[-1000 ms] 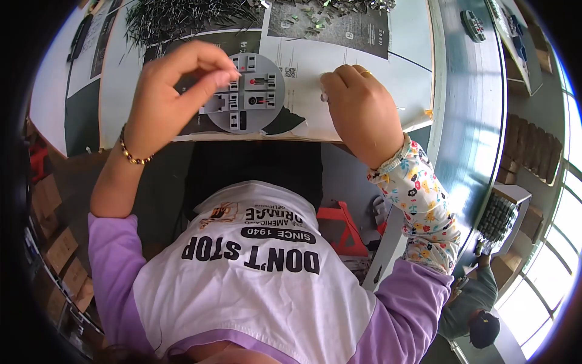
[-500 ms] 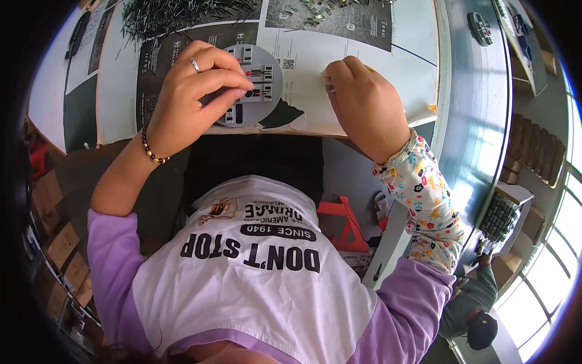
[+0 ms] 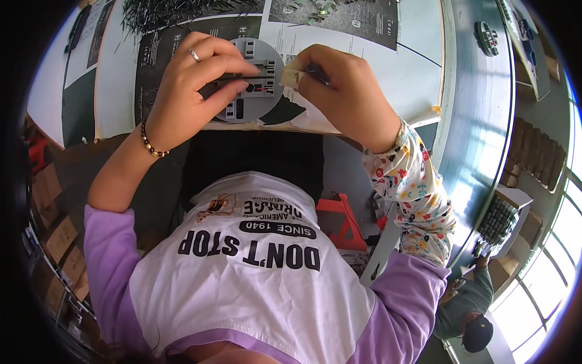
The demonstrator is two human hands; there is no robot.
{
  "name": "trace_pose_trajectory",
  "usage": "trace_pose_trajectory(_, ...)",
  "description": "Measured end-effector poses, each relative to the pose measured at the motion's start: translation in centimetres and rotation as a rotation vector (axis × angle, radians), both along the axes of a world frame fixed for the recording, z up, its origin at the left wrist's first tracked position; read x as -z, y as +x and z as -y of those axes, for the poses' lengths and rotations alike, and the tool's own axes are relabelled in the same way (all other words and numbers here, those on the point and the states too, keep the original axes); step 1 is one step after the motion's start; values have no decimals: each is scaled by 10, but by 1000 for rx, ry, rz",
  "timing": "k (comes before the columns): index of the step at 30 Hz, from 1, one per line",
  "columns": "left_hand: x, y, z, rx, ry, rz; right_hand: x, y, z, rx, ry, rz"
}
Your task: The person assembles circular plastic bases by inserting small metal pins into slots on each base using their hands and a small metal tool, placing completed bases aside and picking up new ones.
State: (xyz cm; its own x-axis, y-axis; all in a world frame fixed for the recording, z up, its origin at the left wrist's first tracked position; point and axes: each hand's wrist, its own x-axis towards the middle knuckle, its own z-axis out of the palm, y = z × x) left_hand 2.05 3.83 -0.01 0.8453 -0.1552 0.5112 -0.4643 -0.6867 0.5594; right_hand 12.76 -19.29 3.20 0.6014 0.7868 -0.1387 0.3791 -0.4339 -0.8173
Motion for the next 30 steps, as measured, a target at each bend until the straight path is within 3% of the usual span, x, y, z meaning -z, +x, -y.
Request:
trace_pose_trajectory(3, -1, 0, 3, -114, 40, 47, 0, 0, -11, 48, -45, -369)
trace_pose_trajectory(4, 0, 0, 2, -114, 40, 48, 1, 0, -12, 47, -44, -368)
trace_pose_trajectory(7, 4, -2, 0, 8, 71, 68, 3, 0, -15, 21, 16, -551)
trace_pose_trajectory(24, 6, 8, 10, 58, -27, -91, 10, 7, -15, 114, 49, -715)
trace_pose_trajectory(28, 4, 9, 9, 61, 12, -74, 8, 10, -19, 95, -17, -670)
trace_pose_trajectory(30, 2, 7, 12, 28, 52, -82, 1, 10, -22, 44, -104, -459)
